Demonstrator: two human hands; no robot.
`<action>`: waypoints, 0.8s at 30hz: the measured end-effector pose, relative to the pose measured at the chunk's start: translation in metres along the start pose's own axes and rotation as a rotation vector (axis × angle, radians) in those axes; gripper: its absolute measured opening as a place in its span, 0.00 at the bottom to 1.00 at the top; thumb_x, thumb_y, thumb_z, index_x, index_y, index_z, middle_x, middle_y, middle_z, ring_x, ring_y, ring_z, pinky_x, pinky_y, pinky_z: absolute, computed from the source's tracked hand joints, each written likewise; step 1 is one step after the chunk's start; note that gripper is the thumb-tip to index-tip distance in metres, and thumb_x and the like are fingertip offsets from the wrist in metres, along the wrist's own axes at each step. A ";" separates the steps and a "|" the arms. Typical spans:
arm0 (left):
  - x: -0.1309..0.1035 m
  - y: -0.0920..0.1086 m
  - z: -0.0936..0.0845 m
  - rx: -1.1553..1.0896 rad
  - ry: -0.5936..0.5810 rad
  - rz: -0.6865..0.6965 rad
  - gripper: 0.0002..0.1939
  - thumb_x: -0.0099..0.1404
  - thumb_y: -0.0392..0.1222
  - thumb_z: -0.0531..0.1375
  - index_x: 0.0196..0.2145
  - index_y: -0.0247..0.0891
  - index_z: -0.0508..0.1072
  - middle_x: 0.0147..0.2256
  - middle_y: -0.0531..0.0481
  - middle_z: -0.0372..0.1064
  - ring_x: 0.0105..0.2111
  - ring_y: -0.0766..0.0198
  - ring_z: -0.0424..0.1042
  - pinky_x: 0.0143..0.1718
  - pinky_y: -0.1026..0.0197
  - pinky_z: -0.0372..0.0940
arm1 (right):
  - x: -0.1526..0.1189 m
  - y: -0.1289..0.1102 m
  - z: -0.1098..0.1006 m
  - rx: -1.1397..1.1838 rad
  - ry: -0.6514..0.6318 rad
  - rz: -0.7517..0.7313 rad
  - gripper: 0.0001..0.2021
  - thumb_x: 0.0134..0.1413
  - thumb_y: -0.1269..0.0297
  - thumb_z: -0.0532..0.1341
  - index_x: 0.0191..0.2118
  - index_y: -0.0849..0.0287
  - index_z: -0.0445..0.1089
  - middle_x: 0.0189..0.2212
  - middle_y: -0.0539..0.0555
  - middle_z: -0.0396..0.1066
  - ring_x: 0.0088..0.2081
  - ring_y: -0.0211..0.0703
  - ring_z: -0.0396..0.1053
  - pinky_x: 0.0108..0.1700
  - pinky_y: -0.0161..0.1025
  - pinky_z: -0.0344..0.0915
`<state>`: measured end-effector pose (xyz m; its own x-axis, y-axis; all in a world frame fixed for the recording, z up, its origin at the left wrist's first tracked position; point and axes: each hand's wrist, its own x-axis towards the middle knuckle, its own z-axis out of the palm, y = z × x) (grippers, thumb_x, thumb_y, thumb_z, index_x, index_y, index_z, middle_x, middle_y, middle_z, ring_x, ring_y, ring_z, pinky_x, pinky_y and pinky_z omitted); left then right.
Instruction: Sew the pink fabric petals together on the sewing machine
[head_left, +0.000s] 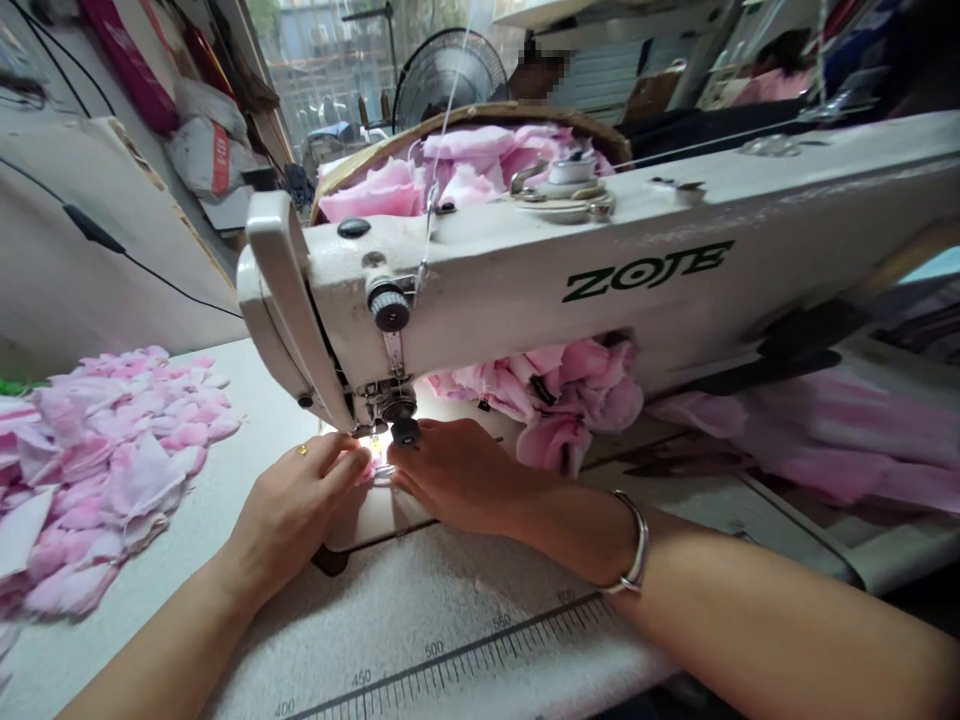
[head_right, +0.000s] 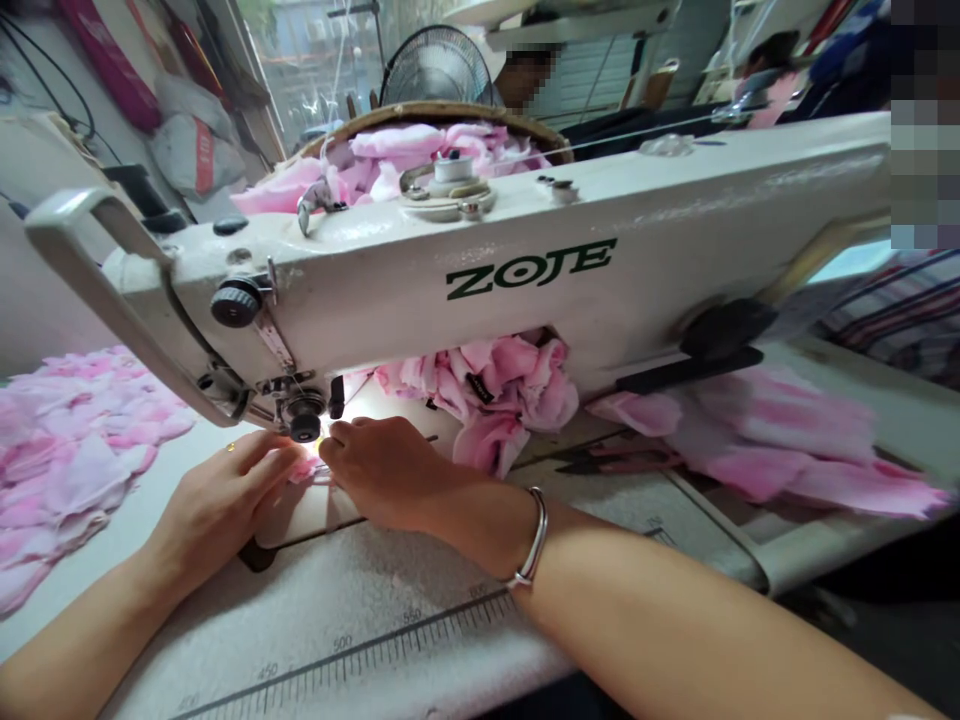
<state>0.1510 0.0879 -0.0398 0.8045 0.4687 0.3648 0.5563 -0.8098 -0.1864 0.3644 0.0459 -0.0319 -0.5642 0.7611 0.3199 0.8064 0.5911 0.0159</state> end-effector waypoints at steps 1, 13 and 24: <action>0.000 -0.001 0.000 0.004 -0.003 0.008 0.09 0.70 0.38 0.48 0.40 0.39 0.68 0.39 0.47 0.67 0.33 0.61 0.66 0.32 0.60 0.61 | 0.000 0.000 0.000 -0.006 0.003 -0.001 0.04 0.58 0.70 0.56 0.38 0.61 0.68 0.31 0.56 0.69 0.31 0.44 0.65 0.23 0.40 0.49; 0.007 0.008 -0.003 -0.093 -0.026 0.101 0.11 0.69 0.33 0.48 0.42 0.36 0.69 0.36 0.48 0.70 0.36 0.58 0.66 0.40 0.53 0.59 | -0.003 0.004 -0.005 0.006 -0.029 -0.070 0.06 0.61 0.71 0.55 0.34 0.61 0.68 0.26 0.53 0.67 0.30 0.43 0.63 0.24 0.41 0.50; 0.008 0.010 0.002 -0.109 -0.038 0.006 0.08 0.69 0.35 0.50 0.42 0.38 0.68 0.34 0.49 0.66 0.35 0.59 0.64 0.37 0.56 0.61 | 0.001 0.003 -0.005 -0.066 -0.074 0.003 0.06 0.56 0.76 0.56 0.35 0.60 0.68 0.27 0.54 0.67 0.31 0.43 0.65 0.24 0.40 0.46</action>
<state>0.1634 0.0846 -0.0409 0.8165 0.4748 0.3285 0.5269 -0.8454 -0.0876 0.3670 0.0472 -0.0270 -0.5715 0.7819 0.2491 0.8166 0.5719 0.0782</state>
